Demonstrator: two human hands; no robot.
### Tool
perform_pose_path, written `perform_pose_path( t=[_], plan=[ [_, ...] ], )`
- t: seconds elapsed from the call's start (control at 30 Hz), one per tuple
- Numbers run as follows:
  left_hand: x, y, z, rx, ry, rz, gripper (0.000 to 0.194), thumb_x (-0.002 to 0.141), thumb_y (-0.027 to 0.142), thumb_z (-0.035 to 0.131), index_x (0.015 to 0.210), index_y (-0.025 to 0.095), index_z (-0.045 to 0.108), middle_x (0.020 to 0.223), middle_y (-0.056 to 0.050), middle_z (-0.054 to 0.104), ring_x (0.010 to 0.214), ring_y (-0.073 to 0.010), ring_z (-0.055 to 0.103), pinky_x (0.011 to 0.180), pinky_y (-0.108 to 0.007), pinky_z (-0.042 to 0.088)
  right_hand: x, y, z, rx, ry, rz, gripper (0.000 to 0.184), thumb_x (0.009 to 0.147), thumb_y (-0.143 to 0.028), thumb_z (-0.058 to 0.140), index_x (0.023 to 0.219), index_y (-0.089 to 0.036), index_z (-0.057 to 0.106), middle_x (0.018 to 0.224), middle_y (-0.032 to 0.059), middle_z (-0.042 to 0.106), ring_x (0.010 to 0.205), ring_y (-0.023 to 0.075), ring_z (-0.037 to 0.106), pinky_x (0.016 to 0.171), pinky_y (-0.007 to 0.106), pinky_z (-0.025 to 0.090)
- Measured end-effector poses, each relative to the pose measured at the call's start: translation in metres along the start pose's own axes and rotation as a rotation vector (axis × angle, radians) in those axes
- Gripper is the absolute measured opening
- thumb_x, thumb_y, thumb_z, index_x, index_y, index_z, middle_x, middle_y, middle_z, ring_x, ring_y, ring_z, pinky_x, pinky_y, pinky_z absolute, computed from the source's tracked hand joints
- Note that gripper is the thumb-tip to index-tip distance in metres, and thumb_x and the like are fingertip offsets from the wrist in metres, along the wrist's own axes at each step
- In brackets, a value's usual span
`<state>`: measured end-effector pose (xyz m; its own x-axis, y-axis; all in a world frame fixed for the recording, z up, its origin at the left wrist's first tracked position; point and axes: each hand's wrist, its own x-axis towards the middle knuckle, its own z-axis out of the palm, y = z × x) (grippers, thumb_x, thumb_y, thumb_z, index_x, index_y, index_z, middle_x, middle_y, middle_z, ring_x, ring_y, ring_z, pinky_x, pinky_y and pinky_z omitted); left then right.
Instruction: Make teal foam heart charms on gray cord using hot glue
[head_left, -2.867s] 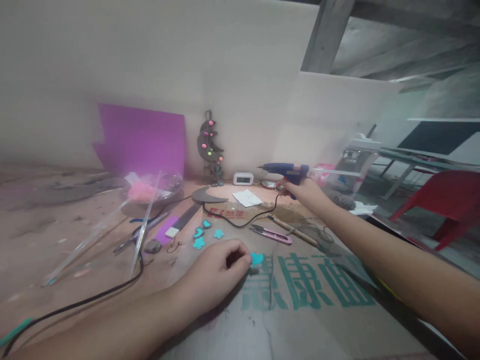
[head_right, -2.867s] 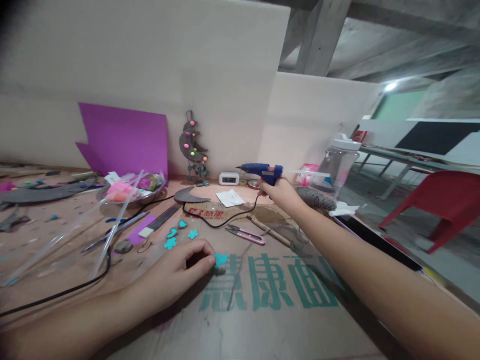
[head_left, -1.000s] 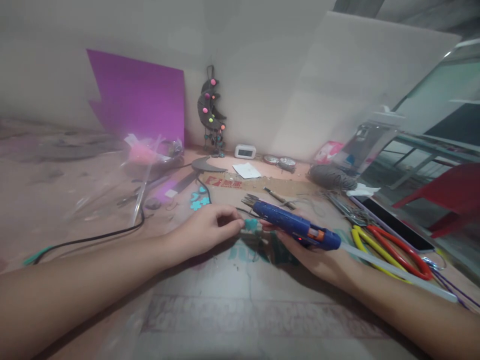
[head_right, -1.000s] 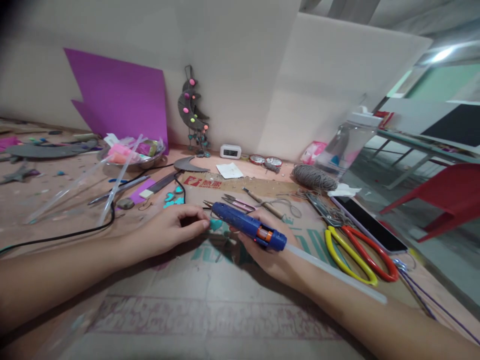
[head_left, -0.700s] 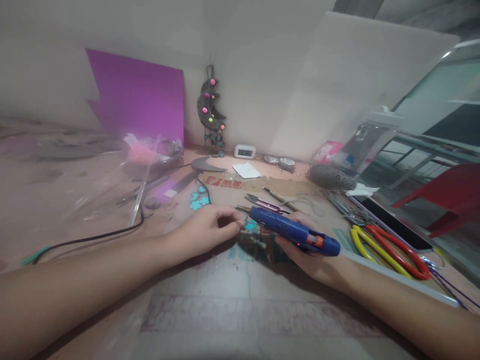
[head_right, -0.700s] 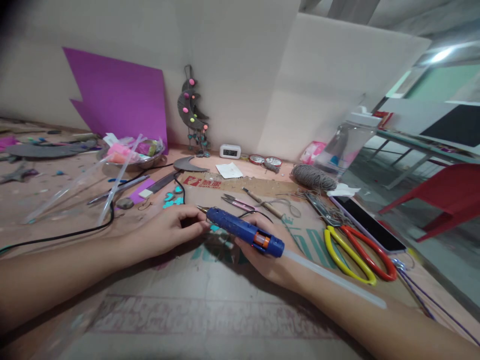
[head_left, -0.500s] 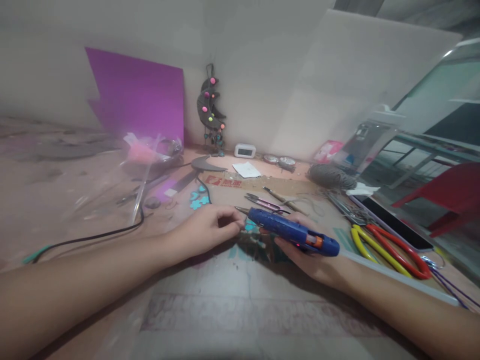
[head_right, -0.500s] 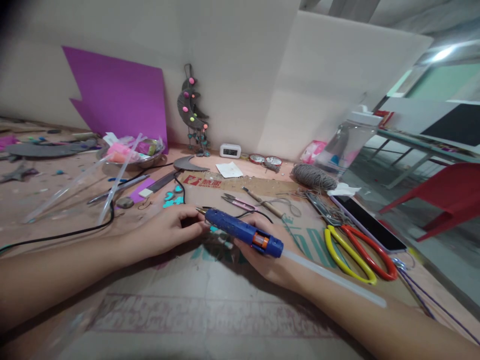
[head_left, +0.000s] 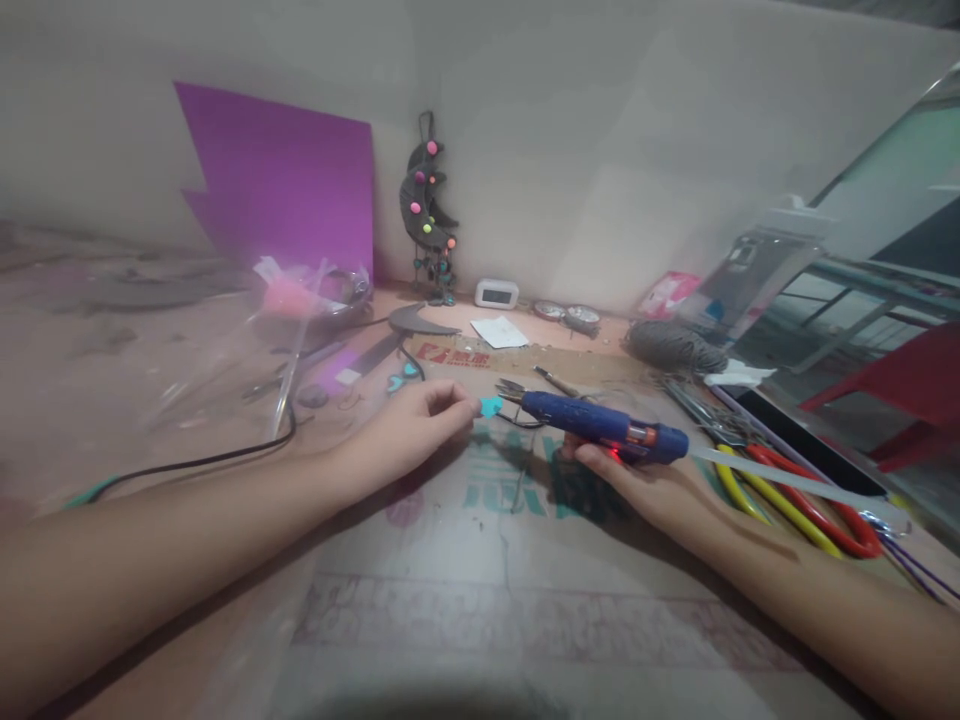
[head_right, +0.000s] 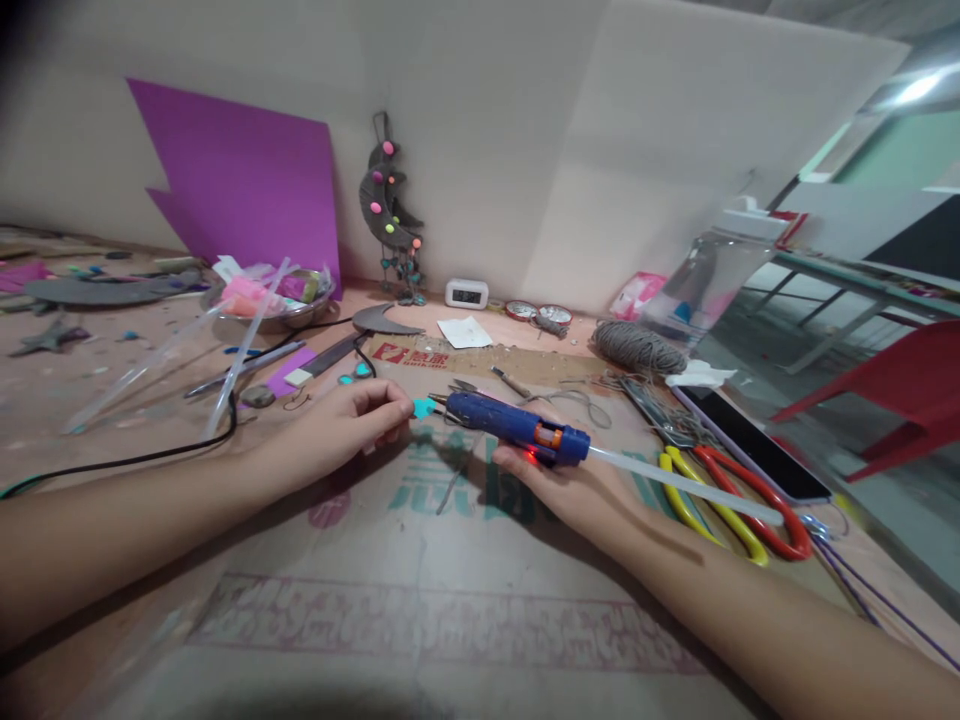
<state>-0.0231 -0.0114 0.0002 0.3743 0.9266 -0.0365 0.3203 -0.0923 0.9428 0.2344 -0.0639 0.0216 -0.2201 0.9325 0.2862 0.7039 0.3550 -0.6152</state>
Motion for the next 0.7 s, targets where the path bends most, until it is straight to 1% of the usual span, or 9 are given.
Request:
perform_pose_path(
  t=[0.07, 0.13, 0.17, 0.3, 0.4, 0.53, 0.63, 0.7],
  plan=[
    [0.0, 0.0029, -0.0012, 0.037, 0.021, 0.028, 0.029, 0.089, 0.046, 0.053, 0.077, 0.02, 0.054, 0.062, 0.004, 0.048, 0.047, -0.0084, 0.042, 0.04, -0.018, 0.028, -0.0004, -0.0026, -0.0001, 0.042, -0.019, 0.005, 0.025, 0.085, -0.047, 0.061, 0.089, -0.023, 0.067, 0.088, 0.0054, 0.073, 0.081, 0.0249, 0.069, 0.073, 0.038, 0.057],
    [0.0005, 0.0052, -0.0016, 0.067, 0.038, 0.052, 0.028, 0.088, 0.044, 0.055, 0.076, 0.019, 0.056, 0.063, 0.003, 0.05, 0.052, -0.0087, 0.045, 0.043, -0.018, 0.031, -0.0006, -0.0053, 0.0011, 0.074, -0.028, 0.004, 0.025, 0.084, -0.046, 0.063, 0.091, -0.022, 0.067, 0.093, 0.0067, 0.073, 0.085, 0.026, 0.069, 0.074, 0.038, 0.057],
    [0.0008, 0.0057, -0.0015, 0.073, 0.044, 0.06, 0.028, 0.088, 0.043, 0.055, 0.076, 0.019, 0.056, 0.063, 0.003, 0.051, 0.053, -0.0088, 0.045, 0.044, -0.018, 0.031, -0.0004, -0.0062, 0.0019, 0.083, -0.028, -0.003, 0.025, 0.083, -0.045, 0.063, 0.09, -0.022, 0.066, 0.092, 0.0069, 0.073, 0.083, 0.0261, 0.069, 0.072, 0.038, 0.057],
    [0.0017, 0.0032, 0.0007, 0.008, 0.033, 0.059, 0.028, 0.089, 0.043, 0.053, 0.075, 0.019, 0.054, 0.063, 0.003, 0.051, 0.051, -0.0083, 0.042, 0.043, -0.018, 0.027, 0.0017, -0.0067, 0.0044, 0.048, 0.009, -0.06, 0.023, 0.082, -0.046, 0.063, 0.078, -0.023, 0.062, 0.074, 0.0035, 0.067, 0.066, 0.0228, 0.064, 0.06, 0.036, 0.054],
    [0.0017, 0.0011, 0.0017, -0.06, 0.019, 0.063, 0.029, 0.091, 0.044, 0.05, 0.076, 0.02, 0.05, 0.063, 0.004, 0.049, 0.049, -0.0077, 0.041, 0.043, -0.018, 0.028, 0.0033, -0.0051, 0.0051, 0.027, 0.033, -0.071, 0.023, 0.081, -0.046, 0.063, 0.076, -0.024, 0.058, 0.068, 0.0014, 0.062, 0.06, 0.0211, 0.06, 0.053, 0.033, 0.05],
    [0.0008, 0.0026, 0.0013, -0.035, 0.022, 0.07, 0.029, 0.091, 0.043, 0.051, 0.075, 0.019, 0.049, 0.063, 0.004, 0.05, 0.048, -0.0069, 0.041, 0.042, -0.017, 0.028, 0.0024, -0.0021, 0.0058, 0.028, 0.02, -0.068, 0.021, 0.081, -0.045, 0.062, 0.076, -0.024, 0.057, 0.069, 0.0001, 0.062, 0.06, 0.0192, 0.059, 0.051, 0.029, 0.049],
    [-0.0001, 0.0029, 0.0017, -0.04, 0.022, 0.03, 0.029, 0.09, 0.045, 0.052, 0.075, 0.02, 0.047, 0.059, 0.005, 0.047, 0.042, -0.0064, 0.038, 0.036, -0.017, 0.024, 0.0004, -0.0016, 0.006, 0.013, -0.007, -0.053, 0.021, 0.082, -0.043, 0.062, 0.075, -0.023, 0.057, 0.068, -0.0006, 0.061, 0.06, 0.0176, 0.058, 0.052, 0.027, 0.048],
    [-0.0007, 0.0015, 0.0022, -0.072, 0.013, 0.01, 0.029, 0.09, 0.046, 0.051, 0.077, 0.021, 0.046, 0.058, 0.006, 0.046, 0.039, -0.006, 0.036, 0.034, -0.018, 0.021, -0.0006, -0.003, 0.0057, 0.026, -0.022, -0.051, 0.021, 0.083, -0.042, 0.062, 0.078, -0.023, 0.057, 0.071, -0.0004, 0.063, 0.063, 0.0173, 0.059, 0.056, 0.027, 0.049]
  ],
)
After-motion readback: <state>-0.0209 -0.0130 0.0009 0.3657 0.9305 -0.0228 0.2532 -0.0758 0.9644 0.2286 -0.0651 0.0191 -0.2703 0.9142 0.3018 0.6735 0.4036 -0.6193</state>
